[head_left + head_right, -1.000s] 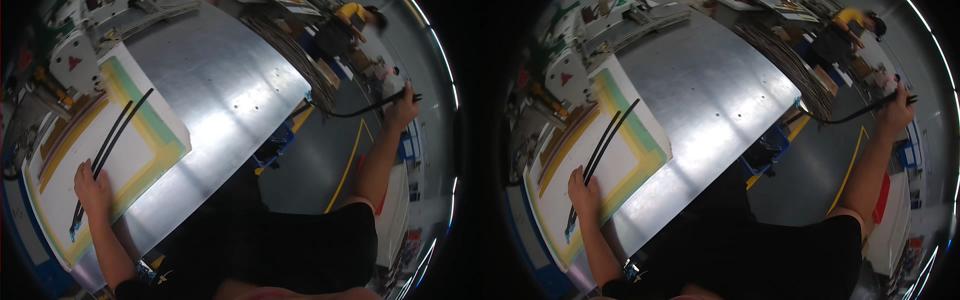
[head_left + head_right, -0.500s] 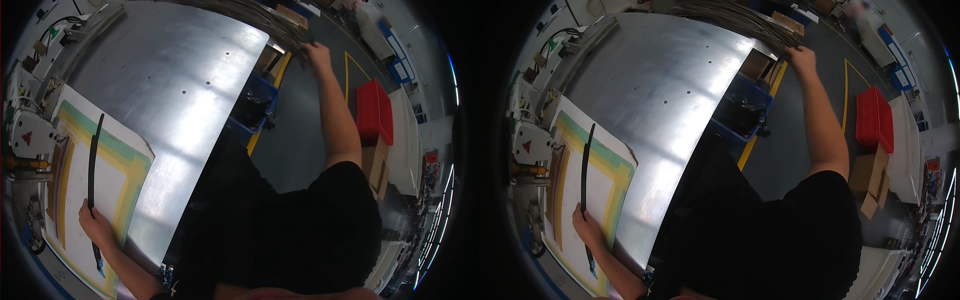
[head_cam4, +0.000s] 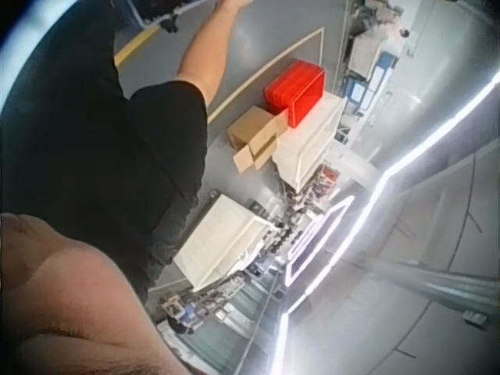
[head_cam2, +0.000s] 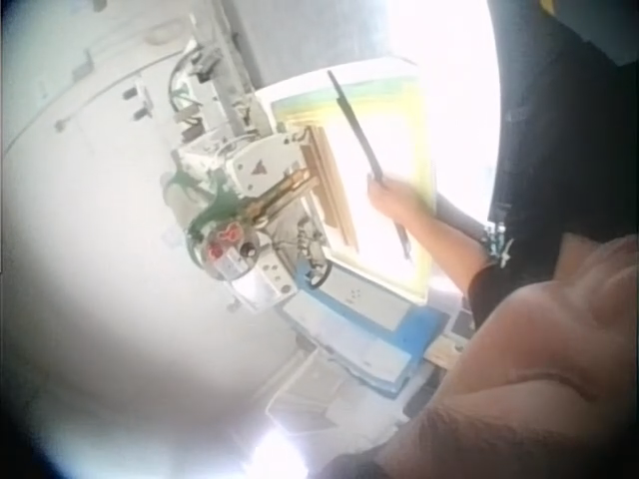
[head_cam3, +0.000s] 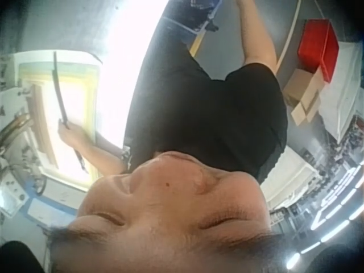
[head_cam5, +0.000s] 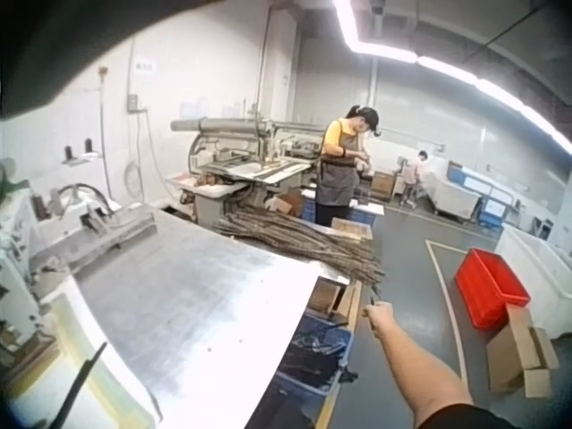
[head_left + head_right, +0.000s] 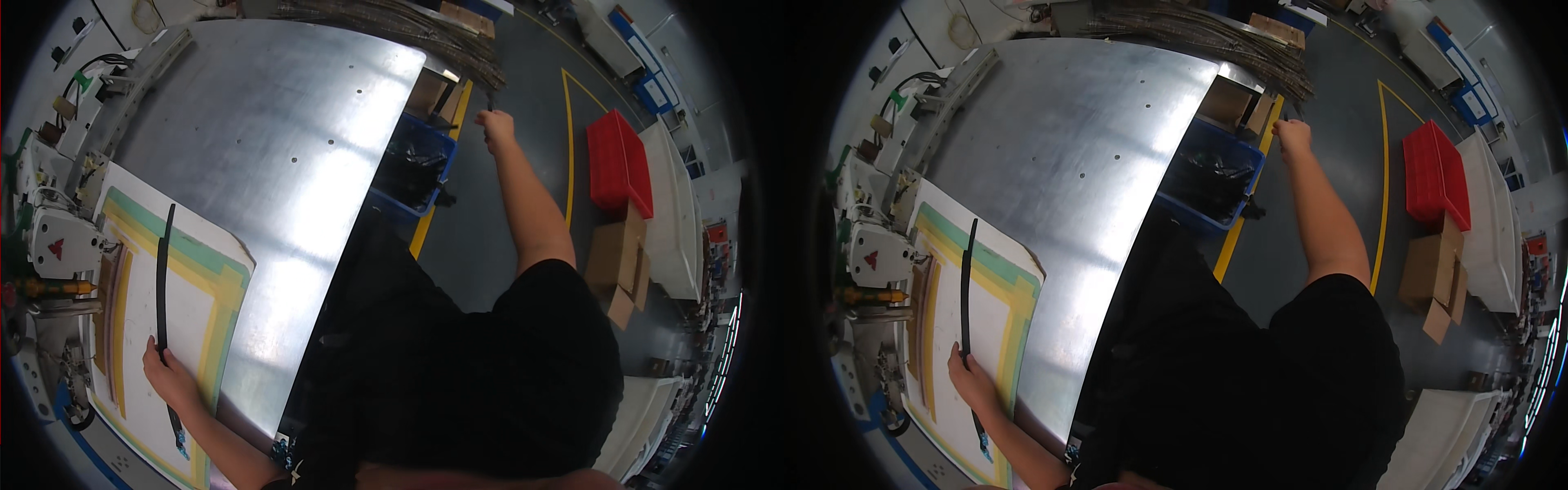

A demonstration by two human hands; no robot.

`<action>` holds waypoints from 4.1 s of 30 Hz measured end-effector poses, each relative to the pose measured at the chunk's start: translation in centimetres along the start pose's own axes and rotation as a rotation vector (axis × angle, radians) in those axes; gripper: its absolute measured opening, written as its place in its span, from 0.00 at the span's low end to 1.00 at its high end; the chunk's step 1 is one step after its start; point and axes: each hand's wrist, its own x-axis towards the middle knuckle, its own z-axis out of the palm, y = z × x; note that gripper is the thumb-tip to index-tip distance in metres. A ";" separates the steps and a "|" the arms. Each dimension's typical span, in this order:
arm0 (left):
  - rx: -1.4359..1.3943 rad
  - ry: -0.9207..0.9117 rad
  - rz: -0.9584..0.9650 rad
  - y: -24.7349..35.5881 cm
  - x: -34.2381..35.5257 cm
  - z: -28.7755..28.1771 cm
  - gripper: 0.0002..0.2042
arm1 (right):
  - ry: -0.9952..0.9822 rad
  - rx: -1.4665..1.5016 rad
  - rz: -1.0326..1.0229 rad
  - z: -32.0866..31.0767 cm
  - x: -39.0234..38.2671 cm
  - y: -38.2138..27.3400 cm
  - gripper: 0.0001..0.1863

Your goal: Using an industrial sewing machine to assemble and finish black leather straps.

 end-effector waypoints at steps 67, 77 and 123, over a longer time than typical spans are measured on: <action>-0.886 -0.185 -0.274 -2.1 -1.8 -5.0 0.12 | -1.355 -0.100 -1.912 30.4 -53.6 -15.4 0.19; -1.119 -0.343 -0.172 -3.1 2.9 -3.2 0.13 | -1.360 -0.235 -1.860 32.3 -52.6 -16.1 0.11; -0.737 -0.090 -0.010 -2.4 5.2 0.5 0.11 | -0.937 -0.137 -2.045 33.9 -49.8 -14.4 0.13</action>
